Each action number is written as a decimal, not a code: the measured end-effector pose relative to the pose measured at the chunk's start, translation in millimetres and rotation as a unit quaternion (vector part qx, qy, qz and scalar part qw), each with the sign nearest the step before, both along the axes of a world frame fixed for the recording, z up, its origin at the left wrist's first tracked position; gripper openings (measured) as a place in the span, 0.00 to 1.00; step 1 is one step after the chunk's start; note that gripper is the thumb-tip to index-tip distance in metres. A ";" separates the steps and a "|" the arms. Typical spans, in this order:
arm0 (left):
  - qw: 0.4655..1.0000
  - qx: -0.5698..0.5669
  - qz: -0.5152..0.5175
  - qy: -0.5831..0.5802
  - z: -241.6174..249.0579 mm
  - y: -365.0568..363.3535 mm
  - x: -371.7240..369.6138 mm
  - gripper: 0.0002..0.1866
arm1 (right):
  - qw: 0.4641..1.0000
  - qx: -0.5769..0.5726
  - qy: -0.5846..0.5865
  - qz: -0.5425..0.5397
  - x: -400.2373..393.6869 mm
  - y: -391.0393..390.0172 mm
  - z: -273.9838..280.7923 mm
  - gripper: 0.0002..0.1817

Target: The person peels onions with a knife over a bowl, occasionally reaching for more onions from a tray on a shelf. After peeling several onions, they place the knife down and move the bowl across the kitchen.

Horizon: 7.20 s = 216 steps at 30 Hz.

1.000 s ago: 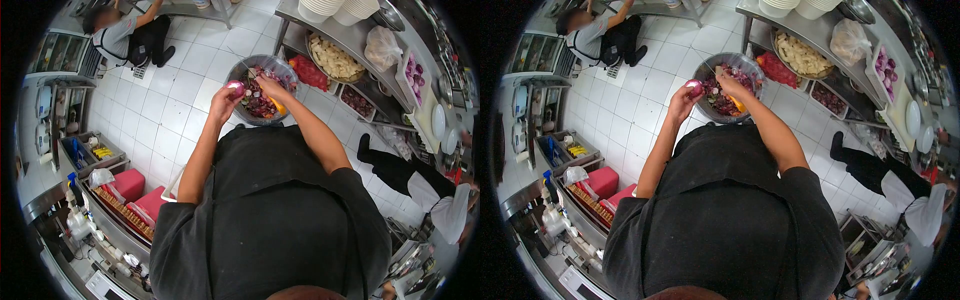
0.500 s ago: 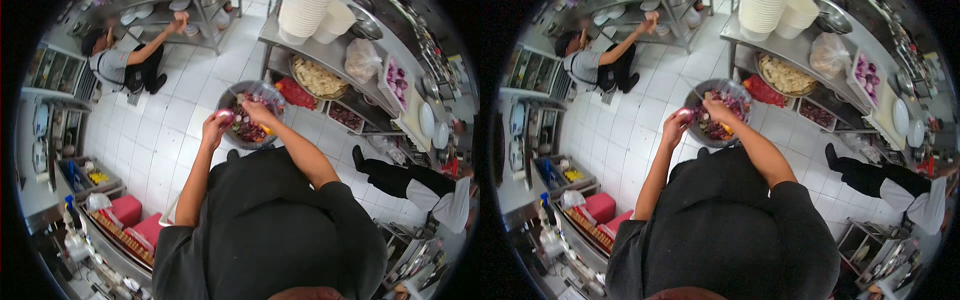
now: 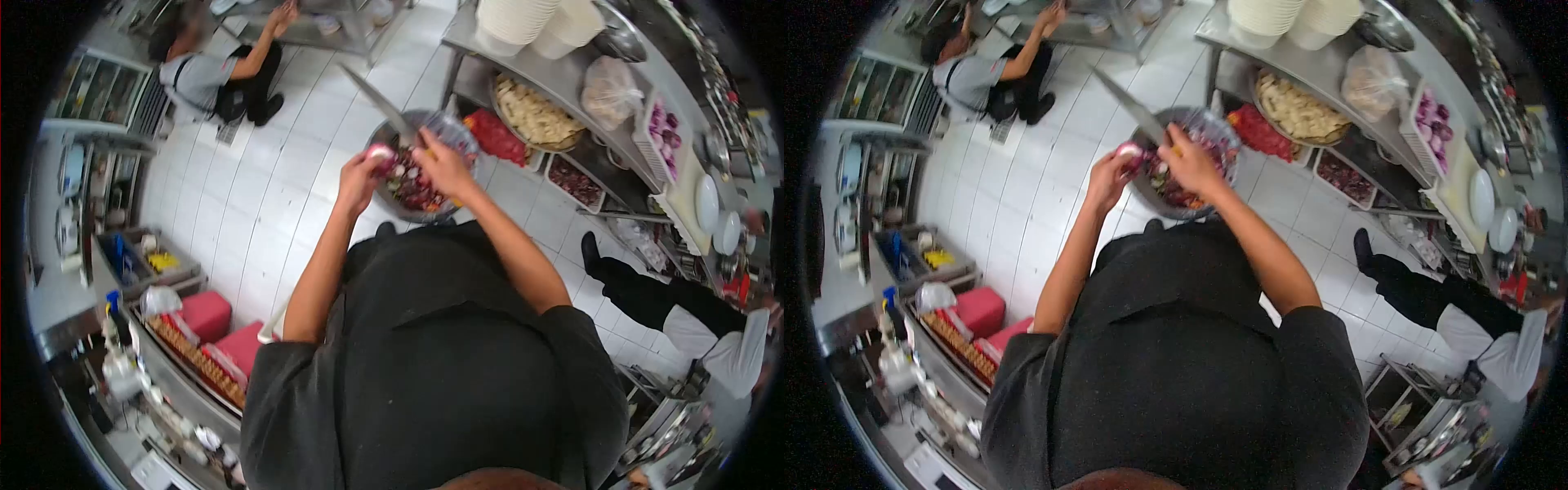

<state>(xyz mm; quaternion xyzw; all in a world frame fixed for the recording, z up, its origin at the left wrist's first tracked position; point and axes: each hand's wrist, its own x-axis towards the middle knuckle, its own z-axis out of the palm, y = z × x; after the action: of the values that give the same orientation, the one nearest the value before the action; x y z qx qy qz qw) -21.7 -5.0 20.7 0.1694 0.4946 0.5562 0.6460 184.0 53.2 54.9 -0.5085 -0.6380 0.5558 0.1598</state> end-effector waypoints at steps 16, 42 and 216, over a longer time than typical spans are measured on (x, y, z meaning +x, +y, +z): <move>0.999 -0.009 -0.001 0.041 23.9 0.5 19.1 0.07 | 0.987 0.149 -0.019 0.059 -21.4 -29.3 12.4 0.39; 0.998 0.028 -0.031 -0.037 -10.1 -43.2 -15.7 0.22 | 0.933 -0.319 0.162 0.023 -11.0 -4.3 -5.9 0.27; 0.983 0.073 0.021 -0.165 -9.6 -23.6 -8.2 0.16 | 0.984 0.123 0.020 0.124 -37.3 -36.5 31.7 0.37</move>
<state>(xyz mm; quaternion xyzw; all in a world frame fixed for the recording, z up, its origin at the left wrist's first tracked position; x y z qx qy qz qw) -29.9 -28.6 11.1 0.1119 0.3422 0.6245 0.6931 146.6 16.6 86.6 -0.3905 -0.7561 0.4990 0.1636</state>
